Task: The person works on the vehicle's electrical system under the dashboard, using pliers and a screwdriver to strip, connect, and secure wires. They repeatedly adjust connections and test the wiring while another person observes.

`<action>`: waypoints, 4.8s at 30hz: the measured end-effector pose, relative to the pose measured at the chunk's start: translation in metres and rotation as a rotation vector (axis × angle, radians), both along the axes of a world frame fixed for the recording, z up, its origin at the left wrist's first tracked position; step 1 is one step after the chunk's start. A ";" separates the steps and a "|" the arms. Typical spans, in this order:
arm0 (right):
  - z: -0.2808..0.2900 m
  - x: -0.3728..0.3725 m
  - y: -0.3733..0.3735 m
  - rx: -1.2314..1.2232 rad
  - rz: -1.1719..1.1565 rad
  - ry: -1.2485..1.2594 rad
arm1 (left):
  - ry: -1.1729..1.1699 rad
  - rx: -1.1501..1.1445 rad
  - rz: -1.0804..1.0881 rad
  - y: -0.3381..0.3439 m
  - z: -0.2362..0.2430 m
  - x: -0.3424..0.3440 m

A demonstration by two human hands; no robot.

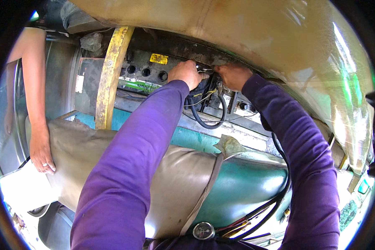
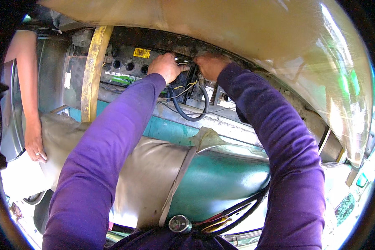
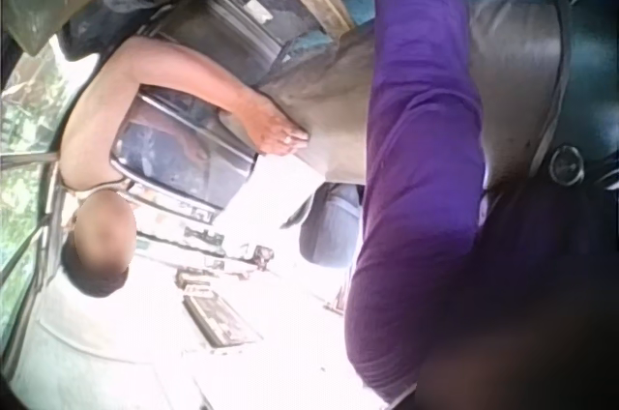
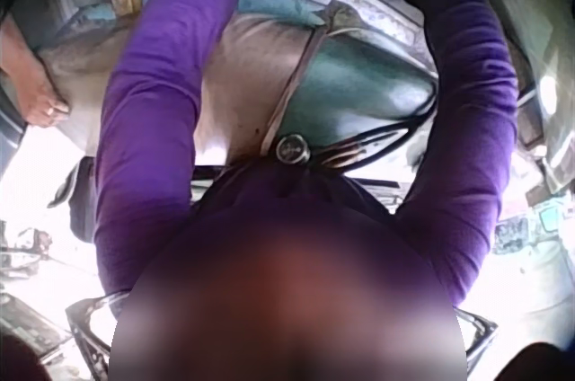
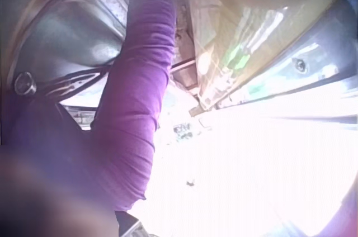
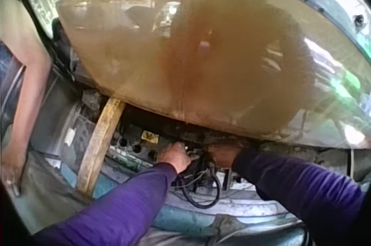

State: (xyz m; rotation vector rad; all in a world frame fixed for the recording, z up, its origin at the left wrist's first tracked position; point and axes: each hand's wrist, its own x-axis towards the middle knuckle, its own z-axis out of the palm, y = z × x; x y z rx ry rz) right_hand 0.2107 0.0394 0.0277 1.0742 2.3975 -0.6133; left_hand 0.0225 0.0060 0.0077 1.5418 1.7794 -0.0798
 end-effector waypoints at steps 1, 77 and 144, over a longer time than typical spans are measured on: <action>0.014 -0.015 -0.001 -0.001 -0.015 -0.095 | 0.021 -0.005 -0.005 -0.001 0.000 0.000; 0.023 -0.075 -0.006 0.061 -0.037 -0.276 | 0.077 0.104 -0.091 -0.005 -0.002 -0.003; -0.011 0.023 -0.002 -0.005 -0.038 0.028 | -0.035 0.005 -0.059 0.003 0.008 -0.003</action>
